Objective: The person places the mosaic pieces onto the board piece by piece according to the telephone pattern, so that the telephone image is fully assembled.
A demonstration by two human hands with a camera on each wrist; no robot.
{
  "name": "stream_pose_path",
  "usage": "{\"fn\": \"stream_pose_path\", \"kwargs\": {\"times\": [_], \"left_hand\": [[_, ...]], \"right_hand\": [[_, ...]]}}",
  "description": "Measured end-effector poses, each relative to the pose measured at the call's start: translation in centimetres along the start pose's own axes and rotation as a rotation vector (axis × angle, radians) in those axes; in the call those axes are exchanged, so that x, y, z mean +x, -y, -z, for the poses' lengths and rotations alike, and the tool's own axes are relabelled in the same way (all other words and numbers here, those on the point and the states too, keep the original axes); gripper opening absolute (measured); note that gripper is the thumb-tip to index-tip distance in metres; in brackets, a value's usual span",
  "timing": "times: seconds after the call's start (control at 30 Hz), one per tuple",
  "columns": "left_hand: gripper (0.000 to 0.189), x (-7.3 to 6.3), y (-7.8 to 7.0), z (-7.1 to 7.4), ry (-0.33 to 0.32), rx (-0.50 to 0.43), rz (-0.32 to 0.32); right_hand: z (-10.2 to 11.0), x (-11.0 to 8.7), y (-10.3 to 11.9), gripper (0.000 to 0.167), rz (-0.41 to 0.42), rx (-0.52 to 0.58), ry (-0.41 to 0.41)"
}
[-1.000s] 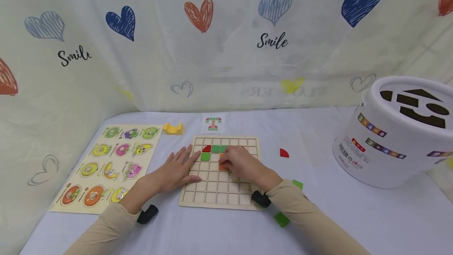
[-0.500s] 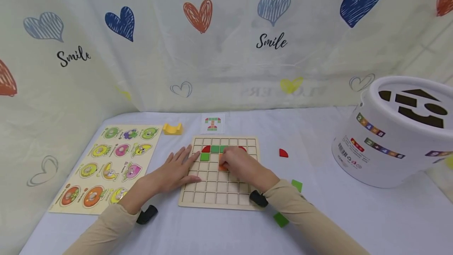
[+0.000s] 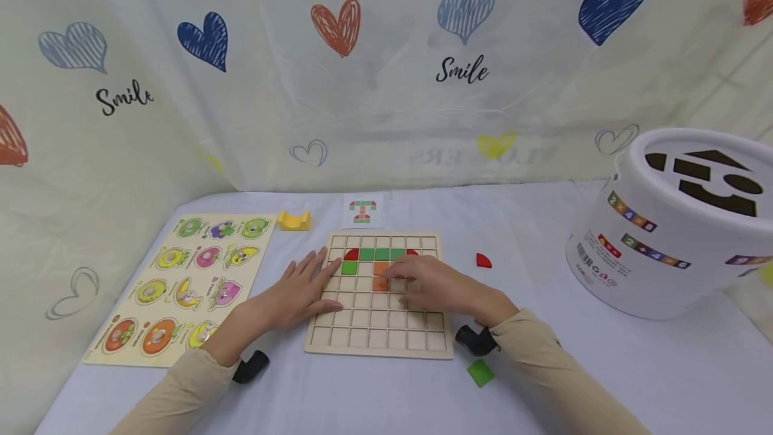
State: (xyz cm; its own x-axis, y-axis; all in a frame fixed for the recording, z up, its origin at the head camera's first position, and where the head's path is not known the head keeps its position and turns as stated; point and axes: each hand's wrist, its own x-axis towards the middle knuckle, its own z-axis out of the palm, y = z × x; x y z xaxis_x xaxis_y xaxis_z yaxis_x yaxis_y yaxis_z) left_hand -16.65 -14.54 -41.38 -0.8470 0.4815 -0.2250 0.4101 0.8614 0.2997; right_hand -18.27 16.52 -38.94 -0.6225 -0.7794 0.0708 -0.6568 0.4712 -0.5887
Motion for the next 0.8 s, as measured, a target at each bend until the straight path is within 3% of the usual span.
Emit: {"fn": "stream_pose_path", "kwargs": {"times": [0.23,0.5,0.8], "left_hand": [[0.085,-0.1,0.0,0.0,-0.005,-0.002,-0.004],[0.085,-0.1,0.0,0.1,-0.011,-0.005,-0.008],[0.085,-0.2,0.0,0.1,-0.011,-0.009,-0.009]], "right_hand": [[2.5,-4.2,-1.1,0.028,-0.052,0.084,0.033],[4.6,-8.4,-2.0,0.026,-0.167,0.076,0.114],[4.3,-9.9,-3.2,0.028,-0.242,0.08,0.132]]}}
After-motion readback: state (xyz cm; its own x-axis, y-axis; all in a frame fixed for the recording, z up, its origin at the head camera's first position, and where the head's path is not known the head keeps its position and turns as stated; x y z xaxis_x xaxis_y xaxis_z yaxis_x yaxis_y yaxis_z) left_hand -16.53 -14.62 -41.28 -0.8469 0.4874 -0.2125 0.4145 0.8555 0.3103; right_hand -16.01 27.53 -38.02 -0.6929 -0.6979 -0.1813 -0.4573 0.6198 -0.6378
